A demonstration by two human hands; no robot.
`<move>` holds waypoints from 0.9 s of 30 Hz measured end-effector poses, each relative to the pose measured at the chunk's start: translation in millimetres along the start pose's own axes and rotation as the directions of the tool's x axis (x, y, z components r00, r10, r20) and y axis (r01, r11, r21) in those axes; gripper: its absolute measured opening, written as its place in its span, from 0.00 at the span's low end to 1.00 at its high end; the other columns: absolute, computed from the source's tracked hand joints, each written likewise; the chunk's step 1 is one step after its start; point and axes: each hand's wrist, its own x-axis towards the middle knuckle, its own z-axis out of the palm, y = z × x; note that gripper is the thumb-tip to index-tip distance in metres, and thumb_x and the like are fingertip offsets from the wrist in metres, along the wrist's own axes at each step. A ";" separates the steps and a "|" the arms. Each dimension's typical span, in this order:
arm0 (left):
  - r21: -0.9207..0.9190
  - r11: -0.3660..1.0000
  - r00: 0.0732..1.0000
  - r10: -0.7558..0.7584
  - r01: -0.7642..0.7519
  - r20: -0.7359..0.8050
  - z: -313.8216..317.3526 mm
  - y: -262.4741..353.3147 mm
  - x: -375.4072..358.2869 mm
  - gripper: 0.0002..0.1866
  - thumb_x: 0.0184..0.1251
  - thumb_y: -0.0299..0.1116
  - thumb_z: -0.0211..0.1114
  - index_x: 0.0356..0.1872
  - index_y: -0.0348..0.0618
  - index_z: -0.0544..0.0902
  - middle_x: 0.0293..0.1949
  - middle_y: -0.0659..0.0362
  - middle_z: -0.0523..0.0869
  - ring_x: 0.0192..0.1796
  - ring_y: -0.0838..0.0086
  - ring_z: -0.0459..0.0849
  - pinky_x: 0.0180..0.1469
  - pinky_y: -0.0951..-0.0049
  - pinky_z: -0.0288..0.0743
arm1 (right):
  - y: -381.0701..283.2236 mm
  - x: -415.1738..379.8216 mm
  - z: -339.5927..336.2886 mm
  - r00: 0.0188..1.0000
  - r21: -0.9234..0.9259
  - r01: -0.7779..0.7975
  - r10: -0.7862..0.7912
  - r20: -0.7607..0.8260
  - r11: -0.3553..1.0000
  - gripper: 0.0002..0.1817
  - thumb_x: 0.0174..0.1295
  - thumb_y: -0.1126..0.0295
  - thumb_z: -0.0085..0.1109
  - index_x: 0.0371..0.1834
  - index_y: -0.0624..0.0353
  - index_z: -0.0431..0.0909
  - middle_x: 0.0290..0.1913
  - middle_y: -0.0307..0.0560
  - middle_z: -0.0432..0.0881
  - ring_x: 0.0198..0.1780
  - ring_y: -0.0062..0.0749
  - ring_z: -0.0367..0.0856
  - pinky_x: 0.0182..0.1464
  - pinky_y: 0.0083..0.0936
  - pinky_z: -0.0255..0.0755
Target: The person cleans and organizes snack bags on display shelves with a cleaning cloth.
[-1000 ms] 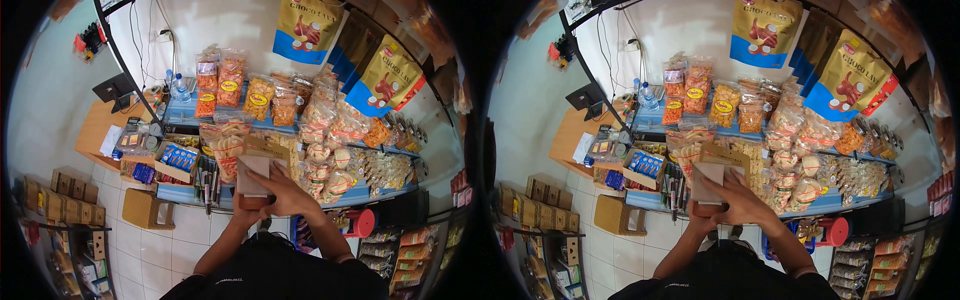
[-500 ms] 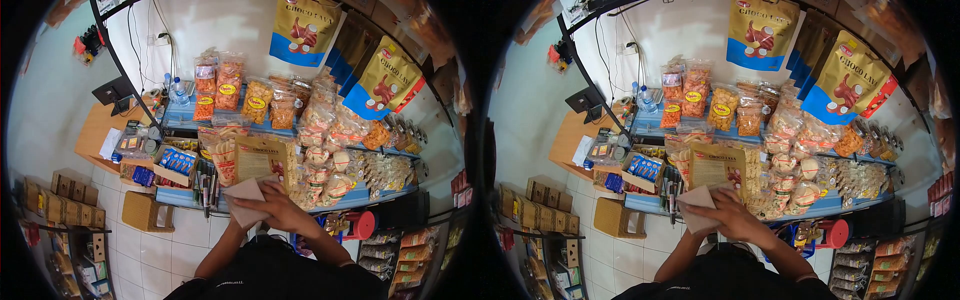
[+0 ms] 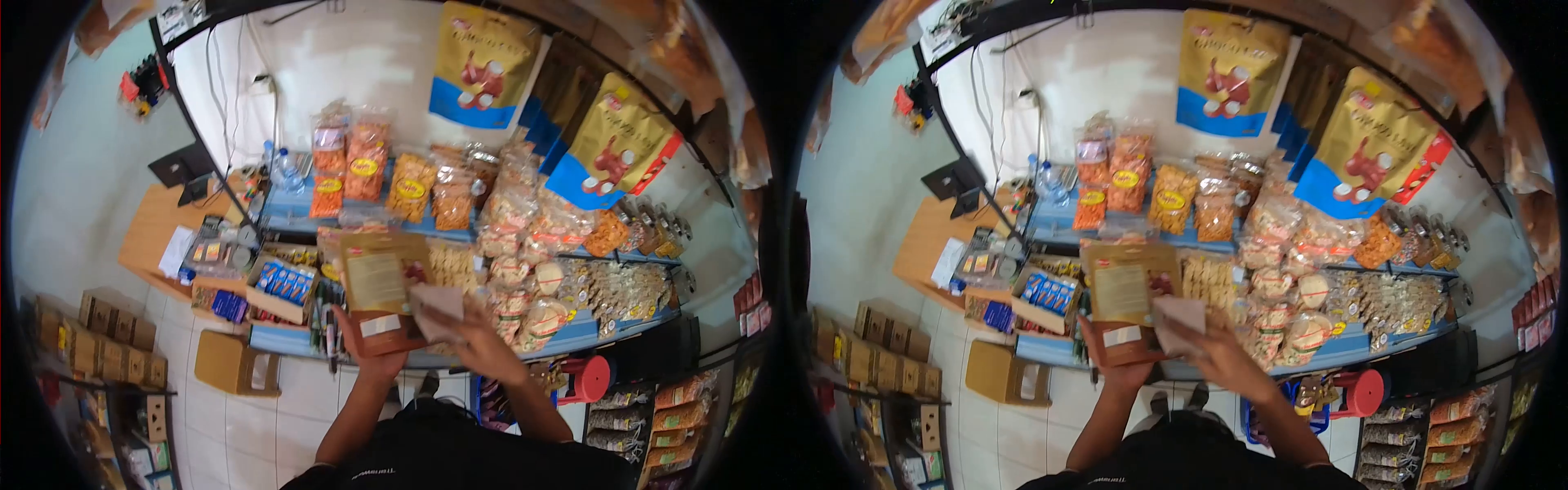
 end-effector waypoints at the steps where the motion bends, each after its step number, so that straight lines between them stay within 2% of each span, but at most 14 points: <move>1: 0.069 0.998 1.000 0.012 -0.011 -0.011 17.4 -1.1 3.9 0.42 0.84 0.71 0.46 0.83 0.51 0.67 0.74 0.52 0.79 0.74 0.54 0.80 0.74 0.46 0.76 | -4.7 -4.2 0.6 0.999 0.065 -0.006 0.008 -0.037 0.998 0.34 0.70 0.77 0.56 0.82 0.53 0.74 0.75 0.65 0.79 0.78 0.61 0.74 0.84 0.52 0.56; 2: 0.137 0.990 1.000 0.025 -0.022 -0.017 33.4 -2.0 7.8 0.41 0.84 0.71 0.46 0.83 0.52 0.67 0.74 0.52 0.80 0.73 0.54 0.80 0.74 0.47 0.76 | -9.0 -6.2 0.5 0.997 0.129 -0.006 0.016 -0.075 0.992 0.37 0.68 0.79 0.55 0.84 0.53 0.72 0.75 0.66 0.78 0.77 0.63 0.75 0.82 0.50 0.61; 3: 0.270 0.963 1.000 0.006 -0.013 0.027 38.7 -5.7 13.5 0.40 0.85 0.66 0.46 0.84 0.49 0.65 0.76 0.50 0.77 0.75 0.53 0.78 0.76 0.47 0.73 | -15.4 -8.0 -2.0 0.994 0.179 -0.069 0.083 -0.069 0.981 0.38 0.67 0.83 0.53 0.85 0.55 0.70 0.76 0.66 0.77 0.76 0.61 0.78 0.79 0.41 0.67; 6: 0.568 0.822 0.994 -0.025 -0.040 0.107 58.9 -21.6 34.1 0.39 0.88 0.57 0.46 0.89 0.46 0.56 0.82 0.48 0.67 0.80 0.51 0.72 0.78 0.49 0.69 | -34.9 -3.5 -25.8 0.962 0.374 -0.262 0.271 0.029 0.889 0.38 0.74 0.77 0.60 0.88 0.50 0.65 0.70 0.66 0.80 0.63 0.52 0.86 0.68 0.38 0.78; 7: 0.768 0.574 0.952 0.073 -0.283 0.296 72.1 -25.0 41.7 0.36 0.87 0.49 0.50 0.88 0.43 0.59 0.84 0.45 0.63 0.82 0.48 0.69 0.81 0.49 0.64 | -30.3 -0.9 -28.3 0.984 0.378 -0.097 0.145 -0.101 0.921 0.36 0.77 0.74 0.61 0.88 0.54 0.64 0.69 0.63 0.81 0.61 0.45 0.86 0.64 0.34 0.79; 8: 0.832 0.243 0.866 0.168 -0.500 0.471 101.2 -26.2 48.3 0.34 0.86 0.41 0.54 0.86 0.40 0.62 0.86 0.42 0.58 0.84 0.46 0.65 0.83 0.49 0.60 | -25.8 1.6 -30.7 0.974 0.349 0.068 0.013 -0.227 0.935 0.35 0.80 0.70 0.61 0.88 0.58 0.64 0.67 0.60 0.83 0.58 0.38 0.85 0.60 0.29 0.80; 10: 0.622 -0.152 0.589 0.212 -0.768 0.780 141.5 -29.0 69.7 0.32 0.87 0.41 0.51 0.86 0.40 0.65 0.89 0.39 0.50 0.88 0.41 0.57 0.86 0.49 0.50 | -24.8 10.1 -40.5 0.928 0.411 0.195 -0.033 -0.371 0.890 0.35 0.81 0.67 0.63 0.87 0.62 0.64 0.65 0.56 0.85 0.59 0.33 0.85 0.59 0.28 0.80; 13: 0.523 -0.213 0.516 0.094 -0.825 0.851 175.9 -32.5 82.9 0.28 0.85 0.30 0.53 0.82 0.39 0.72 0.88 0.34 0.52 0.89 0.40 0.53 0.88 0.48 0.46 | -14.8 25.2 -57.0 0.887 0.543 0.203 0.082 -0.455 0.814 0.32 0.81 0.64 0.65 0.82 0.66 0.67 0.66 0.51 0.85 0.63 0.28 0.84 0.62 0.29 0.81; 15: 0.485 -0.196 0.485 0.050 -0.853 0.873 190.9 -29.7 92.7 0.25 0.85 0.30 0.53 0.78 0.37 0.77 0.87 0.33 0.54 0.89 0.40 0.54 0.87 0.48 0.47 | -2.0 37.8 -66.2 0.821 0.599 0.195 0.205 -0.533 0.777 0.27 0.81 0.66 0.65 0.77 0.67 0.71 0.69 0.48 0.84 0.65 0.28 0.84 0.66 0.32 0.81; 17: 0.418 -0.143 0.413 0.062 -0.897 0.909 205.0 -25.5 103.5 0.24 0.82 0.28 0.58 0.75 0.36 0.80 0.86 0.33 0.58 0.89 0.40 0.54 0.87 0.48 0.49 | -5.4 49.4 -79.9 0.755 0.701 0.332 0.268 -0.599 0.631 0.26 0.81 0.67 0.64 0.76 0.66 0.72 0.68 0.48 0.84 0.66 0.31 0.85 0.68 0.34 0.80; 20: 0.396 -0.455 0.328 0.223 -0.798 0.918 227.0 -10.5 105.1 0.25 0.77 0.24 0.65 0.74 0.37 0.81 0.85 0.33 0.59 0.89 0.39 0.55 0.87 0.48 0.51 | -8.6 65.0 -100.4 0.700 0.734 0.461 0.304 -0.646 0.499 0.24 0.82 0.68 0.62 0.76 0.64 0.72 0.69 0.50 0.84 0.67 0.35 0.85 0.69 0.37 0.81; 24: 0.513 -0.089 0.468 0.298 -0.854 0.832 212.1 -0.8 141.5 0.31 0.71 0.27 0.74 0.75 0.40 0.80 0.76 0.39 0.76 0.78 0.51 0.76 0.76 0.57 0.70 | 1.0 80.3 -111.6 0.716 0.746 0.476 0.287 -0.636 0.465 0.24 0.82 0.66 0.62 0.76 0.63 0.72 0.69 0.50 0.84 0.66 0.37 0.86 0.68 0.38 0.83; 25: 0.545 0.098 0.548 0.289 -0.833 0.785 211.8 -2.9 146.5 0.31 0.72 0.27 0.74 0.76 0.39 0.79 0.63 0.46 0.86 0.62 0.63 0.87 0.66 0.64 0.78 | 2.0 85.5 -113.0 0.731 0.764 0.467 0.292 -0.616 0.445 0.23 0.83 0.66 0.61 0.75 0.63 0.72 0.68 0.50 0.84 0.66 0.37 0.86 0.68 0.38 0.83; 27: 0.591 0.118 0.598 0.284 -0.798 0.750 213.8 -4.3 146.8 0.31 0.73 0.26 0.74 0.76 0.38 0.78 0.57 0.50 0.88 0.55 0.68 0.87 0.60 0.68 0.80 | 5.2 91.8 -110.4 0.742 0.784 0.454 0.308 -0.596 0.423 0.22 0.83 0.66 0.60 0.74 0.63 0.73 0.68 0.50 0.84 0.66 0.36 0.86 0.68 0.38 0.83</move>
